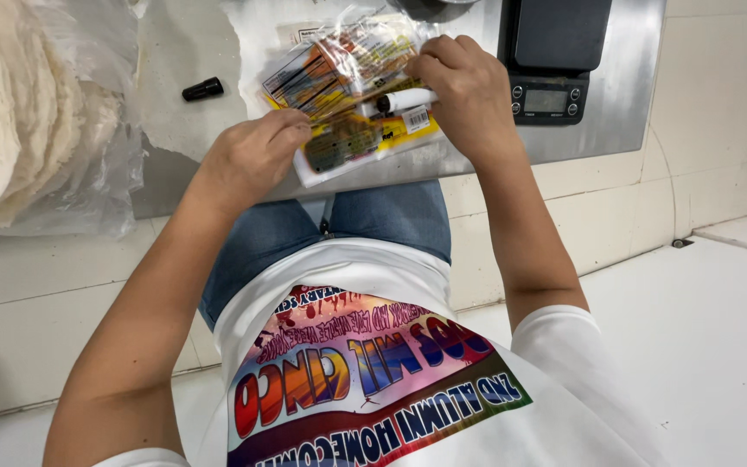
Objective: The person labels several plastic-wrapped food packages by hand using a white marker.
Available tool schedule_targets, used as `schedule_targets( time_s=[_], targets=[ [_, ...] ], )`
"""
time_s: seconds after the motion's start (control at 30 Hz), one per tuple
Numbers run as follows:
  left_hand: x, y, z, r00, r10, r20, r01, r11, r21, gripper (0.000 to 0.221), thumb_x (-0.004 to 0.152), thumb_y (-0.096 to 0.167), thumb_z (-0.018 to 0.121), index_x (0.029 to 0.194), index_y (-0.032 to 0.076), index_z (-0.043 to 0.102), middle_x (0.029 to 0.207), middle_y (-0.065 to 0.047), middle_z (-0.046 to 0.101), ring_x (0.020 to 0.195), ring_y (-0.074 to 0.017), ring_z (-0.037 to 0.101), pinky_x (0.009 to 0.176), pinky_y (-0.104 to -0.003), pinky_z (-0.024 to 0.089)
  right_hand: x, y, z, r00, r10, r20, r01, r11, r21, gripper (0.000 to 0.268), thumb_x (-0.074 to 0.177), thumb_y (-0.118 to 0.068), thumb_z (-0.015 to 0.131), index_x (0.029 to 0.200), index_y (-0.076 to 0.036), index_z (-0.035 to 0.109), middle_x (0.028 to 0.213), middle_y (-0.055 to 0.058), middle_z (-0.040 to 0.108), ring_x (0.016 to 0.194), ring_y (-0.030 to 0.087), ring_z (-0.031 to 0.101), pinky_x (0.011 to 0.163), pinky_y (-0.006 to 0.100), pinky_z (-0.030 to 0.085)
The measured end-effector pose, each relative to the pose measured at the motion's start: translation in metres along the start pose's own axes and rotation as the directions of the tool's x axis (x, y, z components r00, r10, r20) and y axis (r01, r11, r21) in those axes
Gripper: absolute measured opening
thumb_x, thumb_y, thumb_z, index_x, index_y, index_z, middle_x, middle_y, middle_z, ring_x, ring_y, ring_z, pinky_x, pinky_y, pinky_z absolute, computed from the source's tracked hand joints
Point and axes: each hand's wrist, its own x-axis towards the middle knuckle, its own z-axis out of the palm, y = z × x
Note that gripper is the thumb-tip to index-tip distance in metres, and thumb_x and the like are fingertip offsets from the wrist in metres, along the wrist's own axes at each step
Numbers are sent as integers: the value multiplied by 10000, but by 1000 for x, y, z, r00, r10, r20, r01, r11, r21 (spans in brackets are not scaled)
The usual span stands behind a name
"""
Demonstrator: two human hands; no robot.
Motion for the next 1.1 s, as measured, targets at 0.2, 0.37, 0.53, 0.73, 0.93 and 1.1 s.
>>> schedule_targets(
  time_s=[0.2, 0.37, 0.53, 0.73, 0.93, 1.1],
  targets=[
    [-6, -5, 4, 985, -134, 110, 156, 963, -220, 275, 875, -199, 607, 931, 24, 757, 1182, -167, 705, 1092, -329, 709, 855, -492, 516, 9, 1, 2, 991, -9, 132, 4, 999, 31, 468, 641, 150, 711, 1043, -90, 734, 1043, 46, 672, 859, 281, 611, 547, 401, 485],
    [-14, -10, 2, 933, -151, 326, 238, 939, -248, 362, 940, 243, 792, 1236, 47, 725, 1340, -172, 662, 1293, -364, 589, 1016, -514, 445, 7, 1, 8, 991, 63, 117, -78, 989, 125, 409, 740, 158, 695, 1075, -69, 753, 1021, 54, 659, 871, 304, 628, 545, 420, 465],
    [-2, -10, 1, 964, -133, 230, 196, 942, -274, 173, 959, 180, 808, 1091, 70, 790, 1173, -105, 716, 1118, -309, 659, 861, -437, 473, 5, 1, 4, 987, 100, 129, -117, 984, 134, 273, 847, 88, 774, 1072, -65, 759, 1071, 67, 656, 874, 280, 655, 534, 405, 484],
    [12, -8, -3, 958, -206, 199, 264, 905, -333, 103, 1027, 105, 697, 1008, 37, 772, 1021, -100, 766, 941, -316, 708, 794, -448, 530, 4, -19, -50, 947, 318, 49, -309, 858, 411, 289, 935, 113, 646, 1206, 24, 694, 1022, 172, 530, 885, 308, 554, 749, 396, 457],
    [13, -1, 24, 877, -474, 85, 473, 816, -333, 141, 1108, 140, 554, 1035, 77, 657, 839, -41, 663, 709, -253, 611, 620, -406, 446, -22, -74, -18, 745, 656, -125, -89, 283, 955, 445, 1004, -499, 546, 812, -103, 481, 686, 44, 448, 637, 177, 412, 636, 339, 324],
    [13, 2, 32, 851, -523, -51, 484, 818, -310, 110, 1095, 97, 593, 1014, 71, 663, 755, -13, 625, 626, -204, 576, 590, -364, 443, -14, -122, 37, 687, 720, 94, -169, 33, 985, 266, 1039, -221, 543, 807, -131, 450, 605, 4, 465, 489, 92, 394, 490, 270, 313]
  ],
)
